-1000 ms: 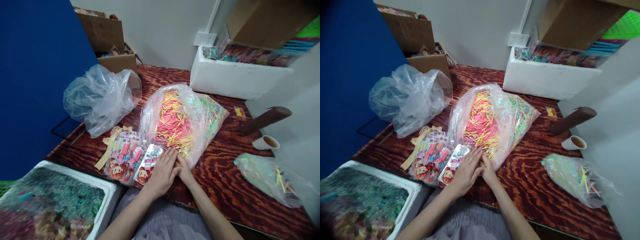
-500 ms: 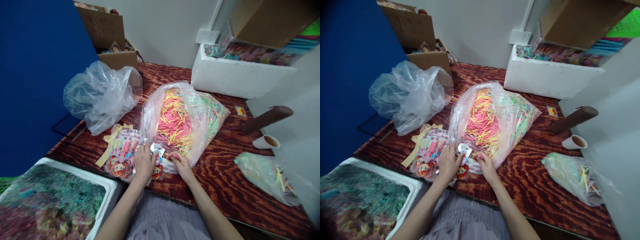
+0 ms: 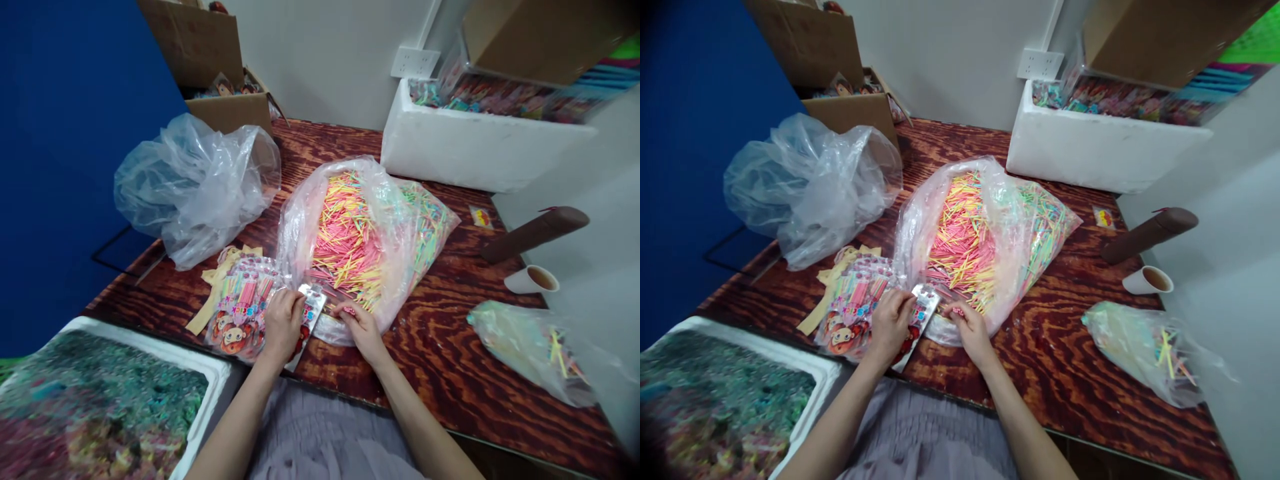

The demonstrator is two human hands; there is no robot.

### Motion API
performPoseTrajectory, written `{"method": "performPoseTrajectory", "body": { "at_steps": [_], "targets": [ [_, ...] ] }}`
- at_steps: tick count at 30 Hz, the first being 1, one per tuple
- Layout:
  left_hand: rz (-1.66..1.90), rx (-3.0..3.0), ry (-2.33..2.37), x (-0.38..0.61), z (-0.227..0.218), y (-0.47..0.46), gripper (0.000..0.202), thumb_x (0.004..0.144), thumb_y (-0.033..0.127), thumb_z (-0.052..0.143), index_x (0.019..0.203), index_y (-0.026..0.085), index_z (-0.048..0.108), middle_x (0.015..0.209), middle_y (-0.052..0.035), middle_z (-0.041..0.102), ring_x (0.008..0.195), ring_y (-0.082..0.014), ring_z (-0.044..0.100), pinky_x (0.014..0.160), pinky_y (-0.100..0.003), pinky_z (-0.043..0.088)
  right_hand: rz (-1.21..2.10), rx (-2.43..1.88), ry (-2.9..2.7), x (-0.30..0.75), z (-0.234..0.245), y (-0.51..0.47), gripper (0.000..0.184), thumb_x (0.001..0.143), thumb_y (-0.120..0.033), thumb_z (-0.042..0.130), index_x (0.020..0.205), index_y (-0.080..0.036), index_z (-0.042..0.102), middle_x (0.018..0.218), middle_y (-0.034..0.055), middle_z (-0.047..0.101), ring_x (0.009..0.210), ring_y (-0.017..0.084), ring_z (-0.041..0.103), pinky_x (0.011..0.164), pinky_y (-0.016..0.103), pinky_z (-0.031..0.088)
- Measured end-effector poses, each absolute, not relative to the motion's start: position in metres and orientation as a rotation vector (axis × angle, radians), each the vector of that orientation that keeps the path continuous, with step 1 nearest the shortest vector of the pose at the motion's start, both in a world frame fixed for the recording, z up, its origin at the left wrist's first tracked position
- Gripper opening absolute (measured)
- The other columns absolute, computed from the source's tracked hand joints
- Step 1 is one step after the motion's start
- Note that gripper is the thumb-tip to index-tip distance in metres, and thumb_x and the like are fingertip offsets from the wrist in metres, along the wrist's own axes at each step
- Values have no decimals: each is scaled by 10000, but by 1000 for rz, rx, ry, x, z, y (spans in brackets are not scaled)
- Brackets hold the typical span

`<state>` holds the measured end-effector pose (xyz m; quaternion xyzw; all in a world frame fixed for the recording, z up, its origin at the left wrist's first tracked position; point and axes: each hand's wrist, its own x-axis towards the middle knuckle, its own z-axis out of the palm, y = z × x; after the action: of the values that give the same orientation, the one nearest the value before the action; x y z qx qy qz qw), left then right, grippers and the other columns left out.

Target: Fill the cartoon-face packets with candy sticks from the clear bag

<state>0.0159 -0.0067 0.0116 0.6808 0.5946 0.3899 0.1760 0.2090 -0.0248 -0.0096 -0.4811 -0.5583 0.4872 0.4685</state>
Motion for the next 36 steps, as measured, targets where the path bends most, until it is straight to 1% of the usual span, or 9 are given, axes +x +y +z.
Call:
{"method": "performPoseTrajectory", "body": {
  "at_steps": [4,7,10,12,18,21,27,32,36],
  "targets": [
    [1183,1446,1475,12,16,-4,179,876,309,557,878,176,677,845,-31,656,811,-168,593,750,-280,442,1198,-1184,-1357,209,-8,-25,183,903,-323,538,849,-216,676,829,31,670,837,200,624,783,304,484],
    [1259,963,1290,7,20,-1,272,776,358,675,982,182,694,934,-30,697,840,-161,623,751,-264,471,1203,-1181,-1350,209,-8,-25,164,900,-300,539,853,-218,673,831,27,673,838,197,626,783,301,480],
    [1319,715,1196,2,28,2,293,631,347,791,847,174,694,797,6,682,726,-129,608,697,-239,471,1209,-1184,-1349,208,-8,-24,152,898,-281,539,859,-217,670,828,25,674,837,194,625,779,296,474],
    [1332,678,1172,1,32,2,289,598,334,814,785,169,669,728,24,652,687,-116,594,690,-229,463,1211,-1185,-1348,208,-9,-24,147,896,-277,541,857,-213,668,818,23,672,831,191,624,774,291,472],
    [1266,983,1323,5,31,-5,299,798,427,646,676,164,570,607,53,494,576,-85,443,571,-197,363,1217,-1213,-1341,209,-11,-24,152,893,-294,545,856,-214,668,819,22,682,829,194,631,773,292,474],
    [1184,1131,1367,10,29,-10,319,857,422,564,667,167,550,602,48,456,583,-93,418,561,-203,343,1215,-1219,-1330,209,-12,-24,142,884,-300,556,853,-216,666,814,20,684,820,195,634,772,296,477],
    [1119,1086,1336,16,29,-15,226,764,373,660,723,163,589,616,41,506,569,-97,439,540,-203,355,1228,-1241,-1296,207,-15,-24,143,878,-324,562,858,-223,662,837,20,689,837,204,643,806,317,482],
    [1130,1188,1388,14,33,-20,285,839,363,578,635,166,550,586,40,492,576,-102,453,561,-208,356,1247,-1250,-1260,207,-14,-25,146,865,-346,584,850,-223,661,833,23,693,832,212,647,810,331,490],
    [1123,1207,1340,13,29,-25,264,874,362,542,720,164,624,652,14,607,643,-130,555,636,-226,424,1286,-1195,-1107,206,-5,-23,122,824,-340,642,839,-220,661,796,13,692,805,198,645,808,326,501]
  ]
}}
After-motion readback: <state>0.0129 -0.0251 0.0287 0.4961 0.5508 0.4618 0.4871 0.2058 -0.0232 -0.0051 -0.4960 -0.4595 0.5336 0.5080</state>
